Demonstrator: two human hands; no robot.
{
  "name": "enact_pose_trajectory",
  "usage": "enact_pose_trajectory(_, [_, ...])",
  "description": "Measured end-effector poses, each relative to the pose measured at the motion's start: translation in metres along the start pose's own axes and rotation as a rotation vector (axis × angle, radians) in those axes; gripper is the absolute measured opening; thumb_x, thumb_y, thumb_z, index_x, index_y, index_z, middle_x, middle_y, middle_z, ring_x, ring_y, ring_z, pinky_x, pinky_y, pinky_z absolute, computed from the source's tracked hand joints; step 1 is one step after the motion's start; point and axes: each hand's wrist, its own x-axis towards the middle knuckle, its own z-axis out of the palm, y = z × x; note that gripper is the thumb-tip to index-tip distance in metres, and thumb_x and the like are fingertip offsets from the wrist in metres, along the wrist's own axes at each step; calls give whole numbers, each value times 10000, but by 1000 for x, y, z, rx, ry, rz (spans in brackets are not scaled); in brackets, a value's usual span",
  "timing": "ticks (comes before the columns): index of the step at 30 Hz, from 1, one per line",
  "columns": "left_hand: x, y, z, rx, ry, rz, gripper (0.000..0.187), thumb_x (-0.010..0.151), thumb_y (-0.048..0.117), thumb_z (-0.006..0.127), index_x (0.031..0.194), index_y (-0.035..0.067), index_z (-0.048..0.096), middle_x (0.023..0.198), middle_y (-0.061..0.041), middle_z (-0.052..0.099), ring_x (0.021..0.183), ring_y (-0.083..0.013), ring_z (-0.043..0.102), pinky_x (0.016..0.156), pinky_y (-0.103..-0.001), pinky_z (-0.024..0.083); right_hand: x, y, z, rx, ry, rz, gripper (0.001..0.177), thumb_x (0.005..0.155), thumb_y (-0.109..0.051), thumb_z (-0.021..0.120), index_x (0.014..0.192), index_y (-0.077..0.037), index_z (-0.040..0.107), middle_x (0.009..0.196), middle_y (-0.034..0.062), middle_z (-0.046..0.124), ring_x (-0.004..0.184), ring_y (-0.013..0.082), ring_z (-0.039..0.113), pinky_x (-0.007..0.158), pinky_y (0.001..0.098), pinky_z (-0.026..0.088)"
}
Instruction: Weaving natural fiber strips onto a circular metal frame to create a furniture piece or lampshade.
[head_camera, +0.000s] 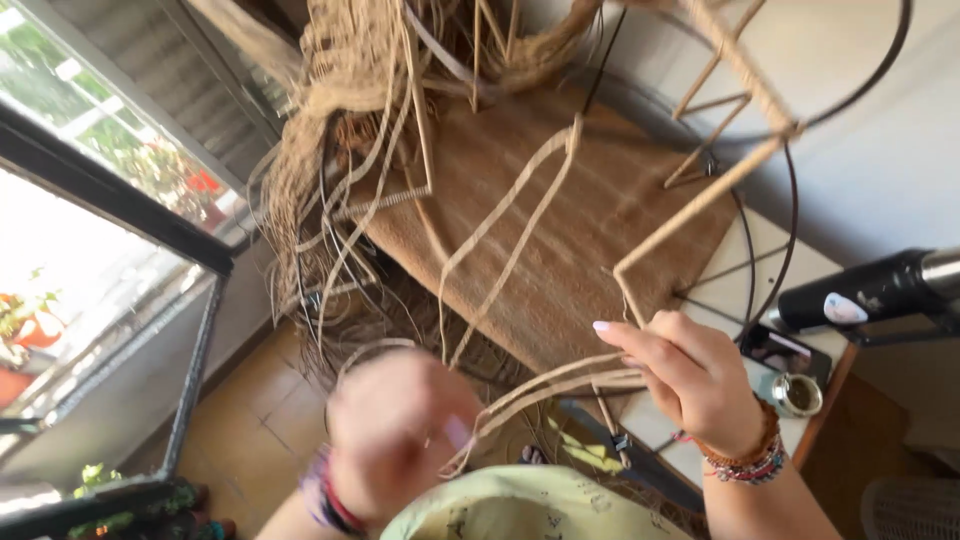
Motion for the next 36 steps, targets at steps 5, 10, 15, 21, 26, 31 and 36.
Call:
enact_pose_trajectory(5, [35,19,32,-383,-340,25,171,1081,94,444,1145,-5,569,1067,-160,601,904,-336,633,860,-395,543,43,9,-9,-270,373,-38,430,990,115,515,1255,-171,696,710,-57,610,528,97,444,505,267,370])
enact_pose_trajectory(10, [43,-28,85,-199,-201,29,336,1051,44,441,1379,-10,489,1407,-237,517,1404,-470,463,1229,-577,395,99,3,-26,-299,619,131,181,1084,-51,582,938,29,653,683,62,638,575,170,594,568,276,438])
enact_pose_trajectory(15, [72,-43,101,-110,-105,0,390,1074,38,373,1457,-21,425,1448,-237,512,1414,-426,479,1270,-547,369,128,7,-37,-476,607,54,60,1074,18,666,1016,21,679,704,37,598,519,134,452,516,293,345])
enact_pose_trajectory(21, [96,-59,130,27,-88,-38,461,1005,5,400,1451,-110,375,1454,-325,497,1409,-445,484,1221,-489,384,131,-6,-53,-522,407,190,184,1019,-53,563,1115,-97,714,907,28,723,628,178,616,566,313,458])
enact_pose_trajectory(26, [82,-79,151,141,21,53,507,988,36,529,1468,-65,398,1472,-248,533,1284,-389,617,1105,-460,540,128,2,-68,-456,347,144,228,1000,-17,566,1163,-87,709,848,-18,742,658,102,676,586,249,498])
enact_pose_trajectory(31, [91,-88,167,150,39,118,573,1028,54,556,1543,34,305,1479,-277,497,1304,-436,611,1075,-508,555,131,9,-81,-532,337,230,149,998,-70,621,1074,-118,741,770,-39,729,515,108,591,455,270,419])
enact_pose_trajectory(36, [98,-93,175,312,36,129,773,1054,63,550,1665,177,91,1591,-258,419,1322,-409,595,999,-494,534,134,8,-89,-577,220,222,111,962,-88,614,1012,-120,707,744,-53,718,492,115,597,412,301,428])
